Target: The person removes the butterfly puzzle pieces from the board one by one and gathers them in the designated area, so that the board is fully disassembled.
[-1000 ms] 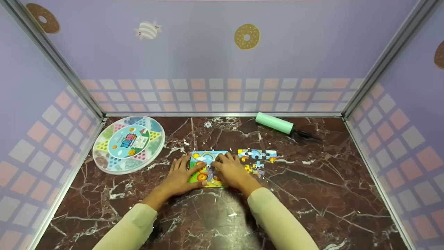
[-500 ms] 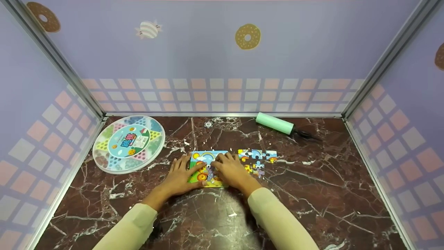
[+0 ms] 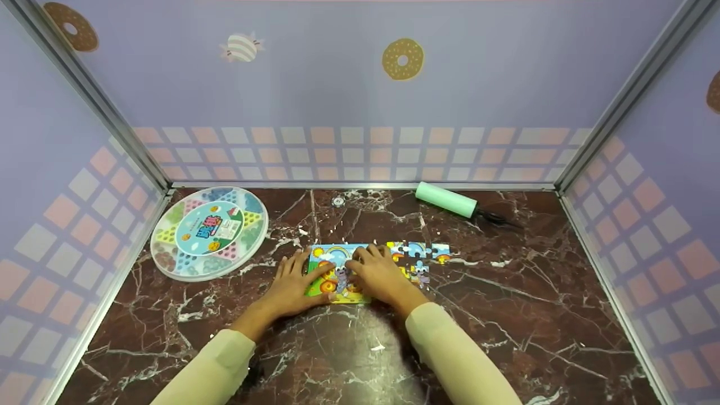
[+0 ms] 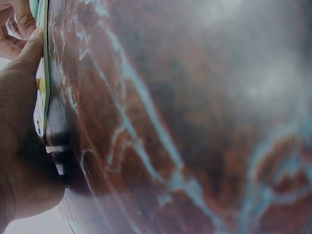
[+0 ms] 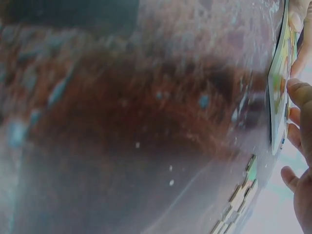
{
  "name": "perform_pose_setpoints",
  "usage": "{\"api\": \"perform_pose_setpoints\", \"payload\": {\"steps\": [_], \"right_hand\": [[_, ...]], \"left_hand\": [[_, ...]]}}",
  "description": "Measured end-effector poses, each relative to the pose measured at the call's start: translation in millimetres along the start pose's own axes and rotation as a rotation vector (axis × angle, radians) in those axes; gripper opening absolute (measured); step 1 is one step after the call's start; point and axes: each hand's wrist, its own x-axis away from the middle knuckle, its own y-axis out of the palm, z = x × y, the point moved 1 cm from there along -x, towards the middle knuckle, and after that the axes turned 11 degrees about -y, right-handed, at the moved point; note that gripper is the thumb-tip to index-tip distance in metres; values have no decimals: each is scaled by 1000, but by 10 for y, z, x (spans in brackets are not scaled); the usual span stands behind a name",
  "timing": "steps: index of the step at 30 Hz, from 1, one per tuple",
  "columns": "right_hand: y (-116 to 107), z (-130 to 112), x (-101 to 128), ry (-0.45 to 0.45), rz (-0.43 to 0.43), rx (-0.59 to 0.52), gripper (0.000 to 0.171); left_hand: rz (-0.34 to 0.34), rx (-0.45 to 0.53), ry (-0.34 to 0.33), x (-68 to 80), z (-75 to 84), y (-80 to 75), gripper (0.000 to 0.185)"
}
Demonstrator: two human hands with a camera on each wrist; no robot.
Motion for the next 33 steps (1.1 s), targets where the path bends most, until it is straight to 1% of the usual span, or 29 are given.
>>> {"api": "perform_pose_setpoints", "payload": {"steps": [5,8,13,17,23,30,33], "right_hand": [[-28,40,44,-2,8,34,21],[-49,70,72,-15,32,47,20],[-81,127,140,-36,86,62,24],[-105,178,218,-29,101,54,24],[-161,259,364,-3,96,54,25],[-245,348,544,48,46,28,32],[-257,387,623,66,43,29,32]], "left_hand": [[-7,-6,-5,-10,0,7,81],[-10,-9,-7,-14,-2,8,81],[-2,-1,3,-22,-12,23,79],[-5,9,3,-29,-19,28,79],[-1,27,11,-34,-24,29,79],[-3,23,1,-18,-14,25,81],[-6,15,-3,-14,-8,23,82]]}}
